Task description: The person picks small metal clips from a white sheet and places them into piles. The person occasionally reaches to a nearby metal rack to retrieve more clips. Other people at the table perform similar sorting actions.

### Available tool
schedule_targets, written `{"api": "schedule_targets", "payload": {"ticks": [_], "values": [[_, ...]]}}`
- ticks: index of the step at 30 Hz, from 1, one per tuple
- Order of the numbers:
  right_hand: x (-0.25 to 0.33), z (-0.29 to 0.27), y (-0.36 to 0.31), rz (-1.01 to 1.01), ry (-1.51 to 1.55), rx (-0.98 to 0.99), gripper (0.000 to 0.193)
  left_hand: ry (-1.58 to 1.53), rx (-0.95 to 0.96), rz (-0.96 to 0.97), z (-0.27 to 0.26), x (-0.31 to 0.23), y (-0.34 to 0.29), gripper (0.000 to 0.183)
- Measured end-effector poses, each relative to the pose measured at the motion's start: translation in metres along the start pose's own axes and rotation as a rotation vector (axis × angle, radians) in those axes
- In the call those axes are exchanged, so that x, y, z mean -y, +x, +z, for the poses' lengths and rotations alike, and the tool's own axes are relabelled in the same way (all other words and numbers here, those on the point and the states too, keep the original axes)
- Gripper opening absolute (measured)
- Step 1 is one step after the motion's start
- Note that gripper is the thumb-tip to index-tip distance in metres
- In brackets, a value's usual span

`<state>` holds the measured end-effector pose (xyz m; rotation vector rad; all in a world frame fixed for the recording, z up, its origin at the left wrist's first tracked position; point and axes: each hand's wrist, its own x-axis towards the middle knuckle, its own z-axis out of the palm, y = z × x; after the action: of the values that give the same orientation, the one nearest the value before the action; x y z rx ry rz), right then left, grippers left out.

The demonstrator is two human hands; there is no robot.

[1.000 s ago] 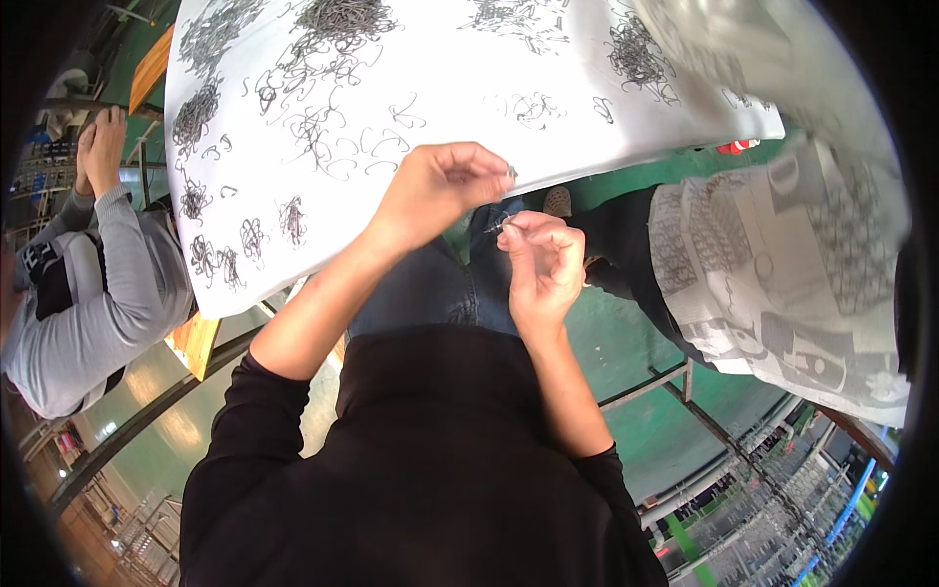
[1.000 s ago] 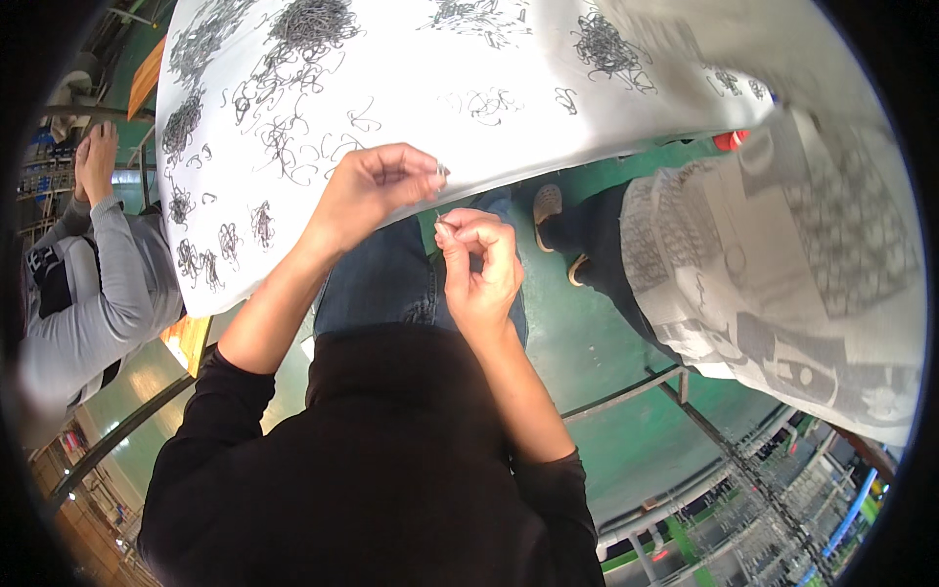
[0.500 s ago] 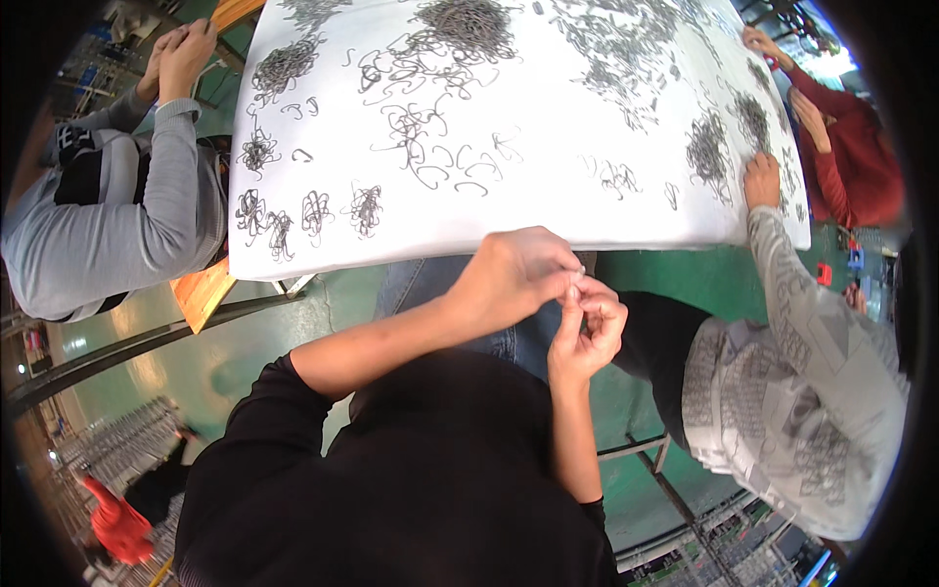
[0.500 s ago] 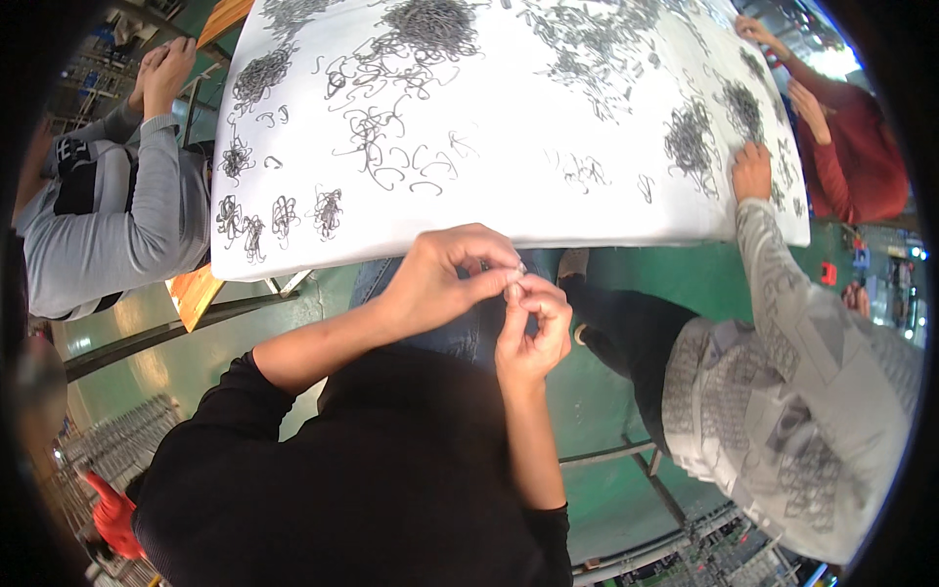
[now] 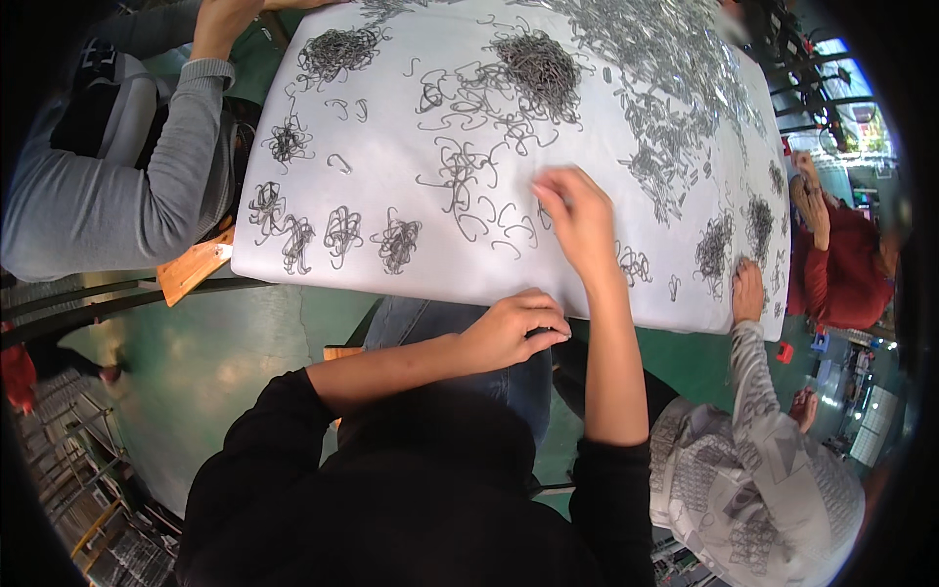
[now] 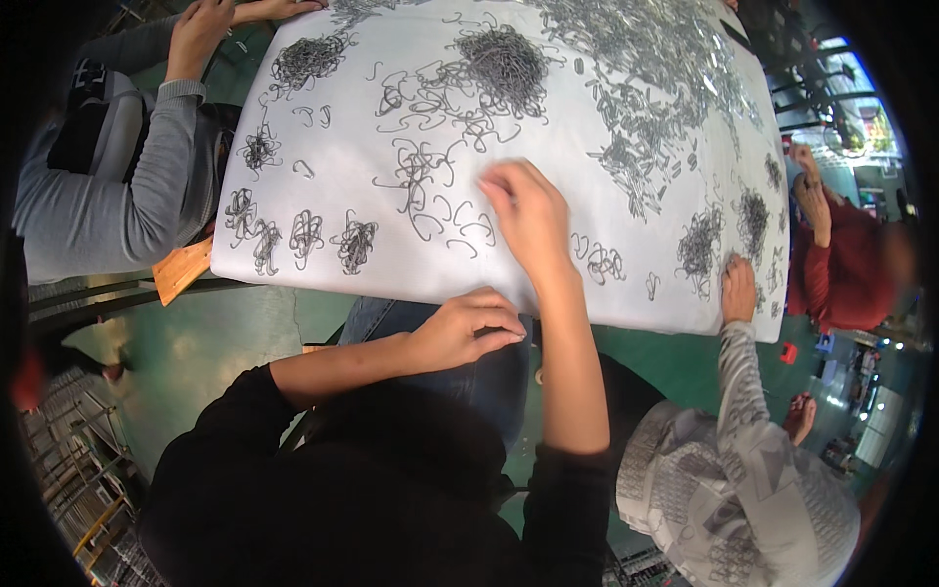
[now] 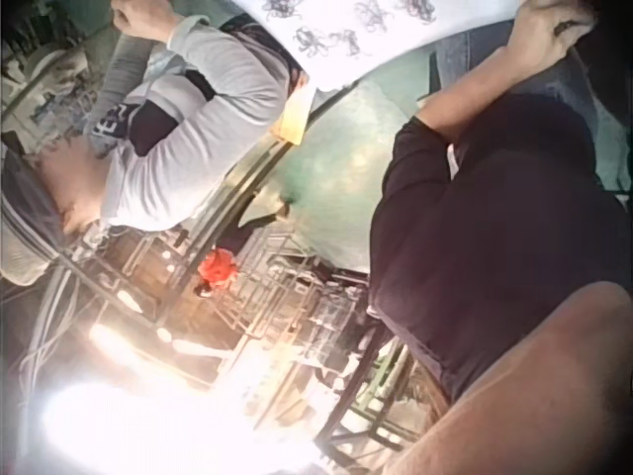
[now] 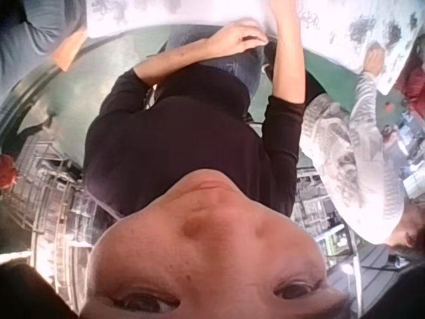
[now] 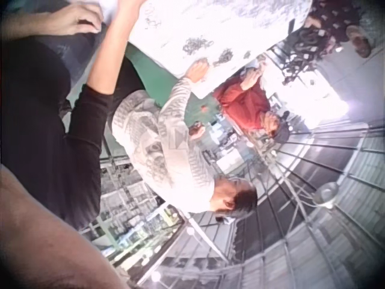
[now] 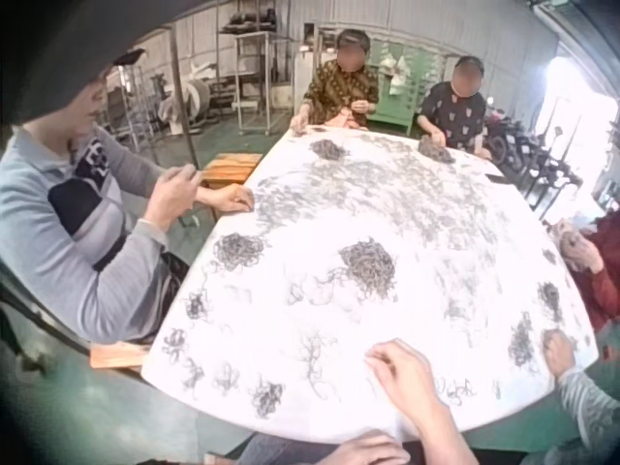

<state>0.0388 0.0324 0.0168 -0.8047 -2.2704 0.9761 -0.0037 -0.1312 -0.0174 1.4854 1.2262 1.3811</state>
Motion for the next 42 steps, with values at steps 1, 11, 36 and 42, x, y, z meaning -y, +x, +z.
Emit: {"api": "schedule_targets", "payload": {"ticks": [1,11,36,42], "values": [[0.001,0.013,0.028,-0.029,-0.113,0.090,0.010,0.010,-0.014,0.011,0.000,0.001,0.000,0.011],[-0.008,0.066,0.112,-0.161,-0.585,0.453,0.015,0.036,-0.042,0.018,-0.005,0.001,-0.005,0.009],[0.070,-0.025,-0.186,0.394,0.683,-0.748,0.024,0.148,-0.071,0.076,0.022,-0.032,0.002,0.022],[0.057,-0.014,-0.196,0.053,0.353,-0.810,0.023,0.151,-0.010,0.089,0.024,-0.031,0.004,0.031]]}}
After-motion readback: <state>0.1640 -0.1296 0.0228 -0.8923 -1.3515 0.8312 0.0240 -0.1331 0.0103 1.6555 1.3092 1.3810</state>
